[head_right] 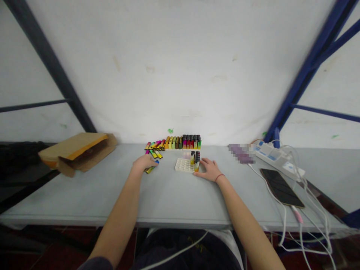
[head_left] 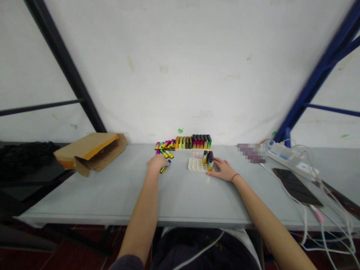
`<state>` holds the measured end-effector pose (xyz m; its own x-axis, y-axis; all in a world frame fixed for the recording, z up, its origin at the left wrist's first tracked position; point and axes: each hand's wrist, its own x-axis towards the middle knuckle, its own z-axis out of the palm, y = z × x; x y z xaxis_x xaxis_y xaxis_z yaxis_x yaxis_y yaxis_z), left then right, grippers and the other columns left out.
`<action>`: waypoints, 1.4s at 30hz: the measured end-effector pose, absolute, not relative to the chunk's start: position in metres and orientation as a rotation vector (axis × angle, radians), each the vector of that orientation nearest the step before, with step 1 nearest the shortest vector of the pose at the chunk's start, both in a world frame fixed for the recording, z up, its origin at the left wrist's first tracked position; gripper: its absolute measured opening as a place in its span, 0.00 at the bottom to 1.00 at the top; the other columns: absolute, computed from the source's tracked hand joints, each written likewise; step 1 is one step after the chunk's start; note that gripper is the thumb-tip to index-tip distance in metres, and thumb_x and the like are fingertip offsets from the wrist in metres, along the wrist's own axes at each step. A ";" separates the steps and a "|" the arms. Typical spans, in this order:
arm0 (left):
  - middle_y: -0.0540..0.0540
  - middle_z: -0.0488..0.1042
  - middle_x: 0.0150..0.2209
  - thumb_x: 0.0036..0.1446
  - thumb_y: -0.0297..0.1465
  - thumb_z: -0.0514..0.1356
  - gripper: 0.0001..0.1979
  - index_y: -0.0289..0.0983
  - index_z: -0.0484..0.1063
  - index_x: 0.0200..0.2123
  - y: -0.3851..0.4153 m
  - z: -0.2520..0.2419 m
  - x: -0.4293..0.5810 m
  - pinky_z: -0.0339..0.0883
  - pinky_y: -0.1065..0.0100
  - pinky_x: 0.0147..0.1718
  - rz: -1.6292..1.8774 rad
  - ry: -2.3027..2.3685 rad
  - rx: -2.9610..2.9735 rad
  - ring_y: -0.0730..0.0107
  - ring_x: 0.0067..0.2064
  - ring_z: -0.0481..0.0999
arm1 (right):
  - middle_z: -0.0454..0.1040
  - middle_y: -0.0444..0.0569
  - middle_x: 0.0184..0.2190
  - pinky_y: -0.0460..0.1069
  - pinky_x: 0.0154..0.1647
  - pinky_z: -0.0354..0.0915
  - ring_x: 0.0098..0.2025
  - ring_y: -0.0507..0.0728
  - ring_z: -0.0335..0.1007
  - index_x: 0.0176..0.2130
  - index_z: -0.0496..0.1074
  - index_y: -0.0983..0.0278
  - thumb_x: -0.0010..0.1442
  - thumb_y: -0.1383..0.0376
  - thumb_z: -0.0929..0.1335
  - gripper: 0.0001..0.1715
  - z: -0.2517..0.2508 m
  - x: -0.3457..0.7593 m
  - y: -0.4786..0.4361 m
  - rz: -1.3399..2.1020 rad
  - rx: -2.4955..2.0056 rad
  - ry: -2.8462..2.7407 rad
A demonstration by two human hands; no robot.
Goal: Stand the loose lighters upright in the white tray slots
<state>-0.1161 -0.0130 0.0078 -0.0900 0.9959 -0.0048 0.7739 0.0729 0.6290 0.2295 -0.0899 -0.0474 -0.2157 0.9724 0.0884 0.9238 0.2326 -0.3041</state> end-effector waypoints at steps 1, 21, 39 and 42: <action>0.41 0.80 0.28 0.36 0.29 0.72 0.11 0.40 0.71 0.22 -0.015 0.009 -0.110 0.69 0.52 0.47 0.584 1.990 1.766 0.41 0.47 0.80 | 0.62 0.62 0.68 0.67 0.69 0.51 0.70 0.69 0.58 0.64 0.68 0.63 0.59 0.38 0.67 0.46 -0.047 0.230 -0.090 0.271 -1.775 -2.248; 0.53 0.74 0.31 0.63 0.47 0.61 0.19 0.44 0.59 0.48 -0.033 0.009 -0.049 0.77 0.64 0.35 0.946 1.094 1.141 0.69 0.32 0.80 | 0.63 0.61 0.68 0.67 0.69 0.51 0.69 0.69 0.59 0.64 0.68 0.61 0.58 0.37 0.68 0.46 -0.051 0.232 -0.088 0.259 -1.763 -2.237; 0.55 0.66 0.24 0.60 0.60 0.53 0.28 0.39 0.65 0.34 -0.031 0.006 -0.031 0.67 0.72 0.25 1.063 0.976 0.867 0.77 0.22 0.66 | 0.62 0.62 0.69 0.66 0.71 0.50 0.70 0.69 0.57 0.65 0.67 0.63 0.58 0.37 0.68 0.48 -0.051 0.231 -0.088 0.266 -1.780 -2.229; 0.55 0.67 0.25 0.57 0.60 0.56 0.27 0.40 0.63 0.34 -0.031 0.004 -0.030 0.64 0.73 0.24 1.068 0.963 0.871 0.76 0.22 0.67 | 0.62 0.63 0.69 0.66 0.71 0.50 0.70 0.69 0.58 0.66 0.67 0.64 0.59 0.38 0.68 0.48 -0.051 0.231 -0.088 0.257 -1.782 -2.230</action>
